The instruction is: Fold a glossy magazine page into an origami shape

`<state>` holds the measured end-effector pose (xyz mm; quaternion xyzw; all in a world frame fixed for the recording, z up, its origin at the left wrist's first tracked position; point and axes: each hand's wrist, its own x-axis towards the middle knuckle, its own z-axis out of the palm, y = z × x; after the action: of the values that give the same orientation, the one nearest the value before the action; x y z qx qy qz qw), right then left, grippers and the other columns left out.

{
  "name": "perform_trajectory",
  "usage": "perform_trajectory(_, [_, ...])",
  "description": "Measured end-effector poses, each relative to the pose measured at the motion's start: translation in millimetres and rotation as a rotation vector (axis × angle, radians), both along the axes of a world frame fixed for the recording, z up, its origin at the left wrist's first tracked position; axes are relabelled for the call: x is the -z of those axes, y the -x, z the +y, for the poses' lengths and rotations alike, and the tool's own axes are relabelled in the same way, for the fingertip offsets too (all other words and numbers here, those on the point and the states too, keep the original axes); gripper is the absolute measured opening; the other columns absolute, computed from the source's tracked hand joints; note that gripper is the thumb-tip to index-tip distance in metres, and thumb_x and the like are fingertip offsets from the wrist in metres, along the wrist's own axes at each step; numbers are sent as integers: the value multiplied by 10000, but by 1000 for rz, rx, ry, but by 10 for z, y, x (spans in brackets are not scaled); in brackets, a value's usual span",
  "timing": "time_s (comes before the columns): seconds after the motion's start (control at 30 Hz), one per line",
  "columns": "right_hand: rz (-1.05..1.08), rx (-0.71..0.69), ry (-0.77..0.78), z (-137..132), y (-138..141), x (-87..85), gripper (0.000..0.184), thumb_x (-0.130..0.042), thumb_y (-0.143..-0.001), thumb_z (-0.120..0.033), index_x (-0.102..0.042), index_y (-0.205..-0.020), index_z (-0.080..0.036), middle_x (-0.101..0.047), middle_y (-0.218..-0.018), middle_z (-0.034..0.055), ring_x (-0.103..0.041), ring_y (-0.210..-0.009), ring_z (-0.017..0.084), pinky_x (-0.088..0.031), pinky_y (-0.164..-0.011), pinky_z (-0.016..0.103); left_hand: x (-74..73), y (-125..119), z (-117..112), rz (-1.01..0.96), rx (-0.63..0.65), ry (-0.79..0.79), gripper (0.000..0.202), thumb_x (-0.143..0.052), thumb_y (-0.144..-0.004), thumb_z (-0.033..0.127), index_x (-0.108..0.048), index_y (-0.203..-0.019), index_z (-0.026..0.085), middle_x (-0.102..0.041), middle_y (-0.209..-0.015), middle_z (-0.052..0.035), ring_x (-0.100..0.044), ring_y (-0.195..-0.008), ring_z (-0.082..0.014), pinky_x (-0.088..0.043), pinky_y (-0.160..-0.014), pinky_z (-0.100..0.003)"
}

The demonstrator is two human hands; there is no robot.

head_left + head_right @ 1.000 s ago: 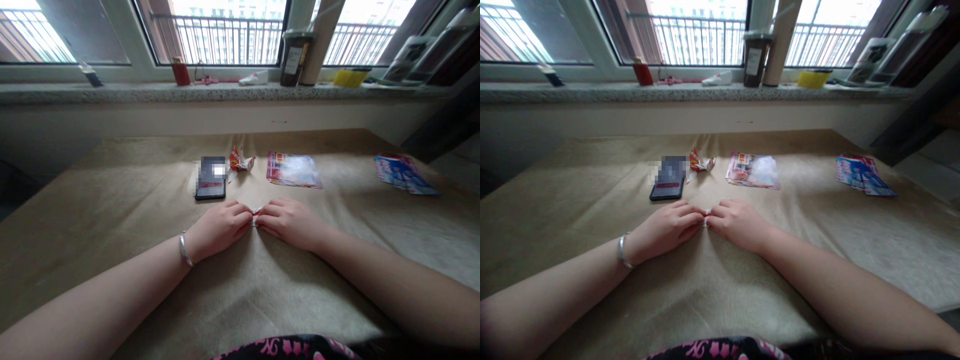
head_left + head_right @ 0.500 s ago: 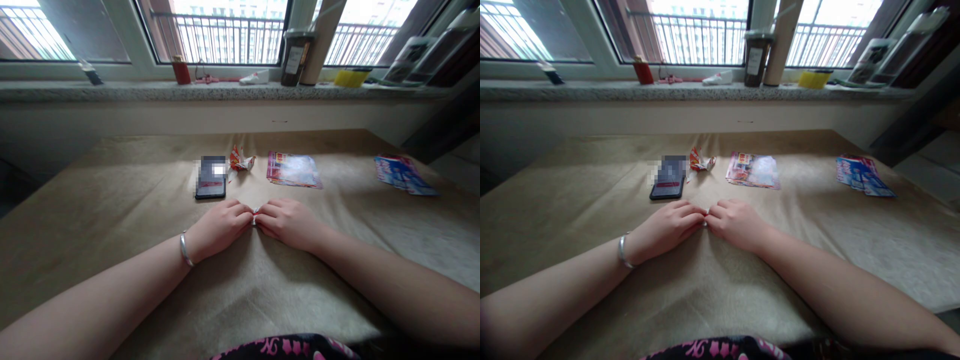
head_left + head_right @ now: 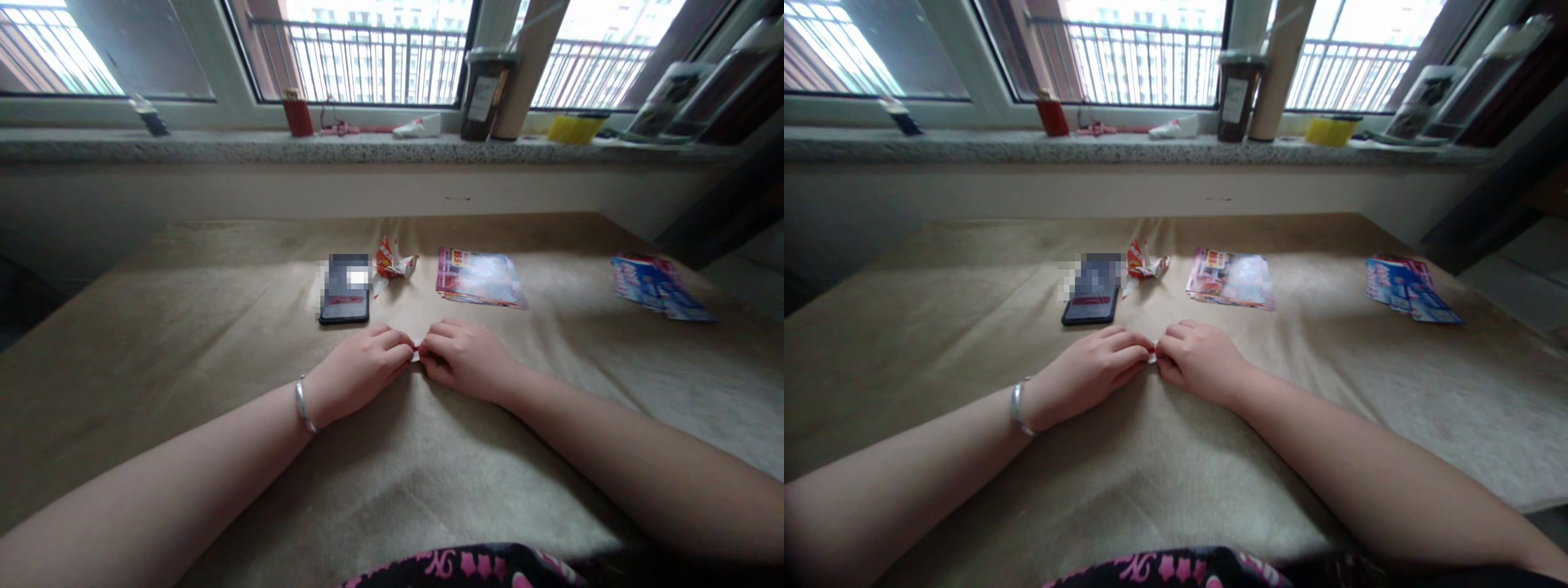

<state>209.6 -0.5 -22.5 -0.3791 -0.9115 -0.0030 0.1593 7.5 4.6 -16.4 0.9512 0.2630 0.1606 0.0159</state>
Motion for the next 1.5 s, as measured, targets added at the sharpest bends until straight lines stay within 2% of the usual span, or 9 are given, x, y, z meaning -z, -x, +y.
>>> perform_trajectory(0.13, [74,-18,81,9,-10,-3,92,-542,-789,-232,-609,-794,-169,-624,-800,44,-534,-762,164,-391,-682,263,-6,-18,-1,-11,-25,50,146,-470,-916,181,-608,-910,136,-637,-942,-65,-562,-881,-173,-493,-806,-313])
perform_trajectory(0.27, [117,-46,120,18,-30,-1,111,-541,-826,-267,-606,-807,-178,-620,-811,42,-529,-775,163,-390,-693,266,0,-28,-1,-24,-48,76,179,-445,-927,199,-611,-914,134,-641,-935,-74,-574,-886,-177,-497,-816,-328])
perform_trajectory(0.47, [156,21,157,51,-24,25,128,-541,-847,-253,-591,-764,-169,-602,-750,35,-508,-737,154,-383,-674,262,6,-6,17,-54,-44,77,165,-468,-913,206,-618,-907,137,-651,-931,-72,-596,-879,-171,-504,-805,-319])
perform_trajectory(0.77, [110,70,203,105,-4,38,109,-549,-861,-246,-605,-812,-167,-627,-792,47,-522,-787,173,-397,-720,283,-15,61,52,-104,8,81,135,-517,-859,169,-652,-871,166,-685,-961,-46,-626,-862,-144,-507,-789,-275])
perform_trajectory(0.93, [125,97,242,114,8,46,109,-565,-855,-241,-613,-804,-158,-643,-800,54,-538,-794,175,-401,-725,282,-24,101,41,-57,-22,37,171,-496,-884,189,-661,-923,168,-693,-850,-30,-629,-752,-139,-501,-690,-253])
perform_trajectory(1.03, [126,102,239,117,12,49,104,-571,-851,-241,-619,-811,-157,-643,-799,55,-539,-787,172,-397,-717,277,-30,126,35,-22,11,6,219,-464,-918,204,-651,-1032,210,-697,-901,-18,-632,-770,-133,-497,-682,-241])
perform_trajectory(1.13, [125,96,223,127,10,53,102,-573,-847,-243,-616,-812,-158,-636,-787,50,-531,-770,167,-390,-705,273,-33,133,29,-3,40,-15,230,-453,-931,207,-650,-1048,228,-694,-949,-11,-632,-810,-132,-499,-707,-240])
perform_trajectory(1.3, [158,67,196,144,-31,66,97,-572,-840,-241,-605,-792,-164,-608,-746,31,-514,-727,150,-377,-674,256,-28,90,-13,32,3,-80,206,-451,-933,219,-648,-984,187,-666,-885,-30,-599,-773,-136,-490,-678,-248])
perform_trajectory(1.5, [167,-37,146,97,-111,36,131,-538,-859,-265,-608,-802,-170,-591,-778,36,-515,-713,135,-375,-640,238,10,65,-10,37,-32,-96,186,-435,-931,167,-594,-1027,157,-634,-885,-40,-565,-796,-150,-487,-685,-256])
